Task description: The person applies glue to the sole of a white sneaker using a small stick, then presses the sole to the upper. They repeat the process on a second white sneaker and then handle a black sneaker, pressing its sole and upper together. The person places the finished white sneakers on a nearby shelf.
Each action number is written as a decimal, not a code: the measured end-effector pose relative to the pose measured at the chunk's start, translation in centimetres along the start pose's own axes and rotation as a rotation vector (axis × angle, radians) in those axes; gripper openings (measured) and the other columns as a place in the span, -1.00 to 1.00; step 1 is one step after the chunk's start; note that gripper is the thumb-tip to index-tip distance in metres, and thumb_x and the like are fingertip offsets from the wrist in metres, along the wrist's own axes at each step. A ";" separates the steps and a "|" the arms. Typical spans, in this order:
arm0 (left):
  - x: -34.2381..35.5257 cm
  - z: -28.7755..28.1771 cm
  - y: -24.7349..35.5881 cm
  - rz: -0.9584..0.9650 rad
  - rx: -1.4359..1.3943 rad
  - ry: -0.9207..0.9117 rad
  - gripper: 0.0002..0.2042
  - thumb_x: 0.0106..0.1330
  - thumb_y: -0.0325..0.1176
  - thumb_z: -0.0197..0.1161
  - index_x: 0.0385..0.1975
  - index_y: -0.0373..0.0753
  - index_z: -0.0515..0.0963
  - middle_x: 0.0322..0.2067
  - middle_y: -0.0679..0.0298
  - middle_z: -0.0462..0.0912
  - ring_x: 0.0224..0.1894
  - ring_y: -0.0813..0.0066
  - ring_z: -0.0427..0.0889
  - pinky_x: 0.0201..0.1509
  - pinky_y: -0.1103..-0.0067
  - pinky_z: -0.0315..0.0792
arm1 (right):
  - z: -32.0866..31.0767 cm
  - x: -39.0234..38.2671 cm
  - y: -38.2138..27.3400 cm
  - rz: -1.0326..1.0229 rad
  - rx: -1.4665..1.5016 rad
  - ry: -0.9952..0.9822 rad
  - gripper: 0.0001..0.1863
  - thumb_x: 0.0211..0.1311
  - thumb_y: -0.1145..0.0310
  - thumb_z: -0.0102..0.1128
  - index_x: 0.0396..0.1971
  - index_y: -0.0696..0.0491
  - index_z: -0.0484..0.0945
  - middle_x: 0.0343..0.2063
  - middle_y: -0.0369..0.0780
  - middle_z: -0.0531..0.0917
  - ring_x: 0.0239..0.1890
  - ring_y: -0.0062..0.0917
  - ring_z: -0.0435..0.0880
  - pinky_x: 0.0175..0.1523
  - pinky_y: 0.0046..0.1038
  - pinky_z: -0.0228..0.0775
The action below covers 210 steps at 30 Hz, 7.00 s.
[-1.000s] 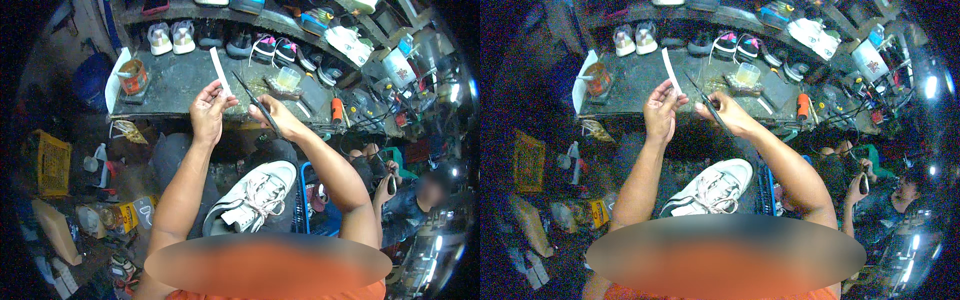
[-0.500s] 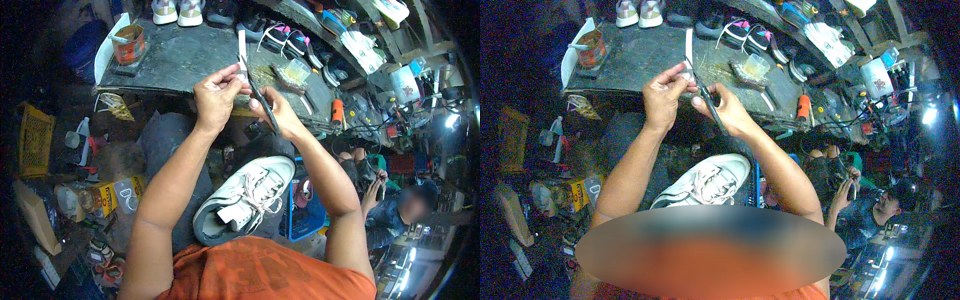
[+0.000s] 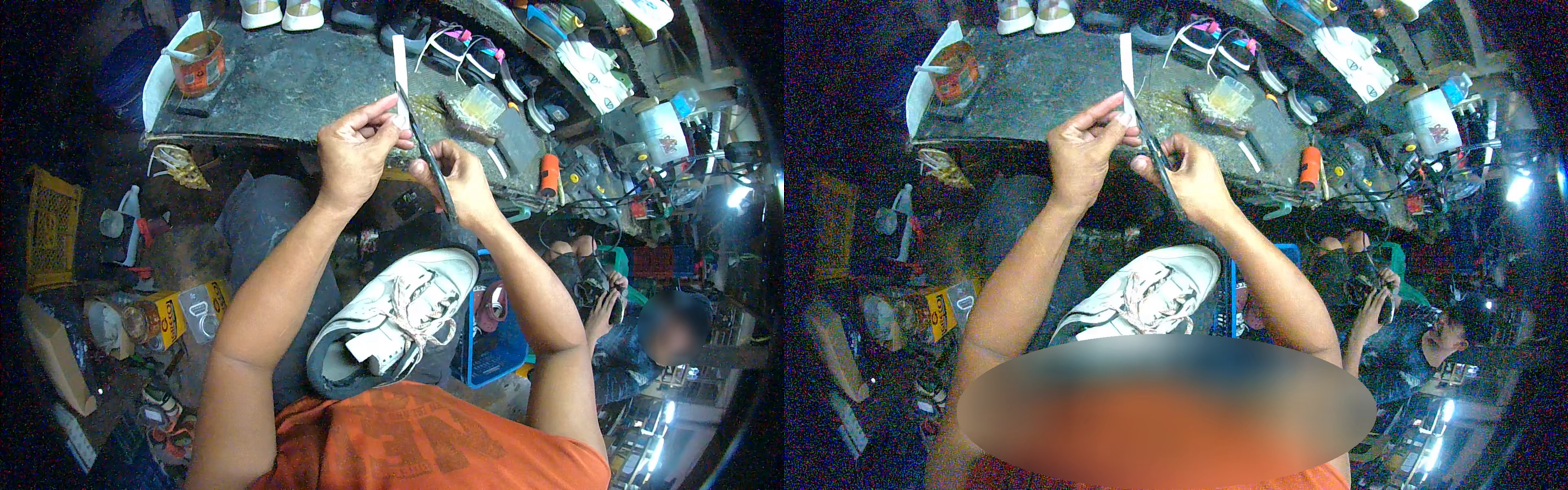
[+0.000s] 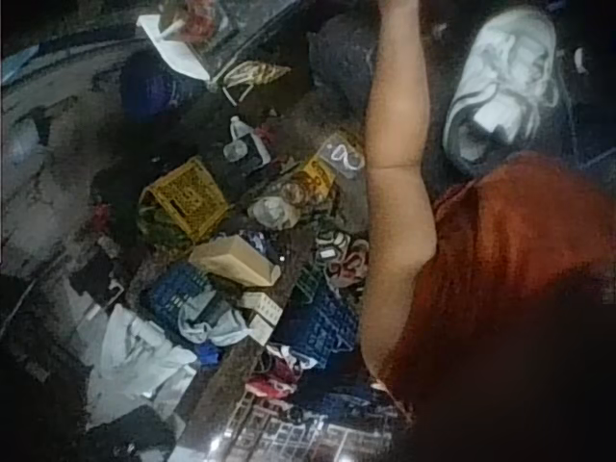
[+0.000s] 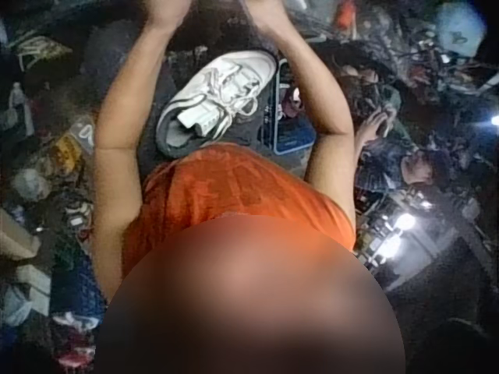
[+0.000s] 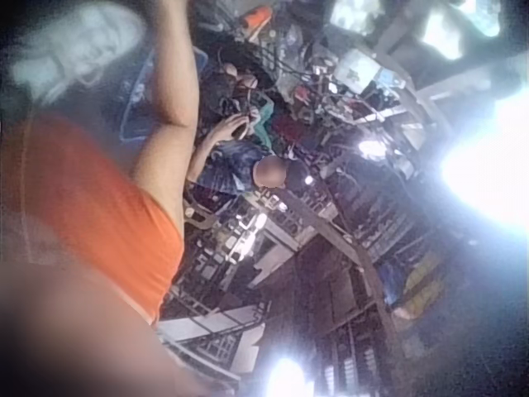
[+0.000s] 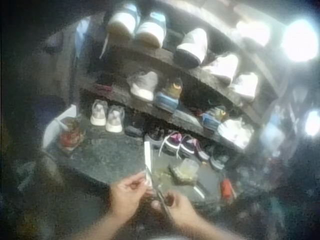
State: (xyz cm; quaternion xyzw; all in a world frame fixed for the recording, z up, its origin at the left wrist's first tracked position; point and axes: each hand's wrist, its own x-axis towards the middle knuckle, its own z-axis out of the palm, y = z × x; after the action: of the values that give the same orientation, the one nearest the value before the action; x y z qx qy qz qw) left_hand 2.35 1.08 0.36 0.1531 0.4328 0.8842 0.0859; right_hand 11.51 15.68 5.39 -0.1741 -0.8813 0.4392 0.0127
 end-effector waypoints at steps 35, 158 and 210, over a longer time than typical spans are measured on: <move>0.1 -2.3 -0.4 -0.171 -0.093 -0.108 -0.82 0.44 -0.48 0.26 -0.04 -0.36 0.51 -0.24 0.09 0.75 -0.28 0.37 0.78 -0.16 0.42 0.76 | -0.1 2.1 -2.4 -0.401 -0.192 0.024 -0.58 0.27 0.13 0.40 -0.09 0.20 0.74 -0.19 -0.03 0.79 -0.13 -0.34 0.78 0.04 -0.32 0.56; -1.8 -0.5 2.8 -1.006 0.567 -0.773 -0.59 0.56 -0.03 0.16 -0.12 -0.34 0.64 -0.34 0.35 0.71 -0.39 0.67 0.60 -0.27 0.60 0.52 | -11.8 0.7 4.3 -0.307 -0.258 0.378 -0.80 0.24 0.40 0.40 -0.16 0.10 0.79 -0.21 -0.14 0.81 -0.18 -0.42 0.78 -0.03 -0.38 0.57; -1.0 4.5 4.3 -0.686 1.004 -1.032 -0.62 0.31 -0.16 0.40 -0.21 -0.46 0.68 -0.41 0.08 0.73 -0.36 0.42 0.66 -0.19 0.43 0.53 | -10.1 -0.3 6.3 -0.163 -0.183 0.476 -0.79 0.28 0.33 0.44 -0.22 0.16 0.79 -0.34 -0.23 0.80 -0.28 -0.63 0.70 -0.11 -0.54 0.54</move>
State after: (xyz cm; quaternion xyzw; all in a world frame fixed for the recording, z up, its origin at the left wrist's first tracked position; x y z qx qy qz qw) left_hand 4.74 1.50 6.20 0.4217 0.7080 0.3257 0.4635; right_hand 15.47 26.87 6.75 -0.2012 -0.9007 0.3017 0.2391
